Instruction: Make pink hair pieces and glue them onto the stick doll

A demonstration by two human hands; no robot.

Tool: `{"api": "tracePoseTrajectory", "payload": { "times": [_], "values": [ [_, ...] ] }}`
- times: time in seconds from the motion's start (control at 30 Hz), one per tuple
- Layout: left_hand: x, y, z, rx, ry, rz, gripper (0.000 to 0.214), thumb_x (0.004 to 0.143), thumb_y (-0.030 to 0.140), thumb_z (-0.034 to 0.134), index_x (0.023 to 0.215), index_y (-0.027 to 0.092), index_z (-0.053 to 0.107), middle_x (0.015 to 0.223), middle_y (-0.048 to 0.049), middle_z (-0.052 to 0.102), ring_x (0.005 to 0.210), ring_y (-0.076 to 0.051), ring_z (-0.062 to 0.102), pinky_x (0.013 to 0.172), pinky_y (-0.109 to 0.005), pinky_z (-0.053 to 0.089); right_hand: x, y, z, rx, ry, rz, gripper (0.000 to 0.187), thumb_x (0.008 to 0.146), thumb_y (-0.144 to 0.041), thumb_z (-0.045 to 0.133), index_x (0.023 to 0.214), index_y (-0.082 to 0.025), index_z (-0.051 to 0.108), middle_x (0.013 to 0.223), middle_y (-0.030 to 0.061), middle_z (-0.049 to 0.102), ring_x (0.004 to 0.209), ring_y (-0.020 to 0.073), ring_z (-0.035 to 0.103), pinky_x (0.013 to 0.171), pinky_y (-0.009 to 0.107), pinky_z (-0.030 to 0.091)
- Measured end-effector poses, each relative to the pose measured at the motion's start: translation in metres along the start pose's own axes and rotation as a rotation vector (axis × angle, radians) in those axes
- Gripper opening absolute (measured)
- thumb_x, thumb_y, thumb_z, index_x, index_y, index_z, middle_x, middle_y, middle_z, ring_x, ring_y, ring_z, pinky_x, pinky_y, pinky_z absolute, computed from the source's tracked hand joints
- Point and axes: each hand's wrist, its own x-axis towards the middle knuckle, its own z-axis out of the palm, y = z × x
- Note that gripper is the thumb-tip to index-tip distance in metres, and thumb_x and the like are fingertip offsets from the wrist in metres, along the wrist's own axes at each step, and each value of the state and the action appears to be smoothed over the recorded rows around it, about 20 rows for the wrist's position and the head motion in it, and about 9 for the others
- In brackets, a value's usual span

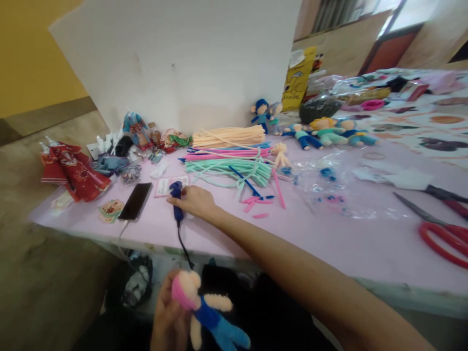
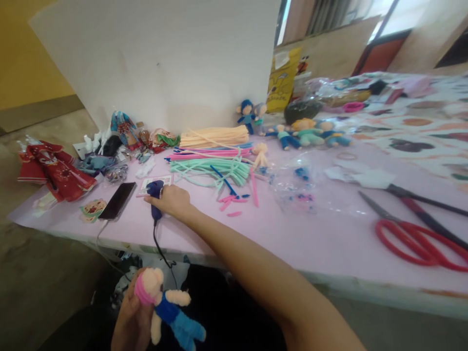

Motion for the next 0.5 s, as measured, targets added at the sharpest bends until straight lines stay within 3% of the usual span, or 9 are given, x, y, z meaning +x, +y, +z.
{"api": "tracePoseTrajectory", "payload": {
  "times": [0.1,0.23,0.37,0.5],
  "values": [
    [0.001,-0.002,0.002,0.006,-0.010,-0.002,0.058,0.062,0.038,0.089,0.115,0.023,0.071,0.106,-0.0097,0.074,0.092,-0.027,0.073,0.071,-0.028,0.060,-0.012,0.004,-0.003,0.004,0.023,-0.021,0.034,0.096,-0.042,0.060,0.120,-0.018,0.062,0.121,0.0087,0.063,0.104,0.0223,0.063,0.089,0.045,0.054],
    [0.002,-0.005,0.007,-0.003,-0.049,-0.045,0.059,0.066,0.041,0.086,0.120,0.023,0.069,0.104,-0.0112,0.074,0.085,-0.027,0.073,0.055,-0.025,0.056,-0.037,0.022,-0.016,0.016,0.095,-0.065,0.030,0.095,-0.041,0.061,0.115,-0.018,0.064,0.114,0.0072,0.066,0.097,0.0200,0.065,0.086,0.042,0.055],
    [0.002,-0.007,0.011,-0.013,-0.024,-0.038,0.056,0.066,0.037,0.087,0.118,0.025,0.069,0.101,-0.0076,0.073,0.083,-0.021,0.072,0.068,-0.025,0.057,-0.058,0.067,-0.049,0.018,0.262,-0.033,0.016,0.092,-0.028,0.061,0.103,-0.018,0.066,0.092,0.0030,0.070,0.080,0.0161,0.065,0.077,0.032,0.052],
    [0.001,-0.010,0.016,-0.005,-0.003,-0.008,0.052,0.061,0.031,0.090,0.109,0.023,0.072,0.098,-0.0058,0.074,0.089,-0.020,0.070,0.079,-0.025,0.056,-0.074,0.123,-0.083,-0.024,0.390,0.038,0.014,0.084,-0.029,0.057,0.088,-0.020,0.067,0.079,0.0025,0.071,0.065,0.0169,0.064,0.060,0.029,0.047]
  ]
}}
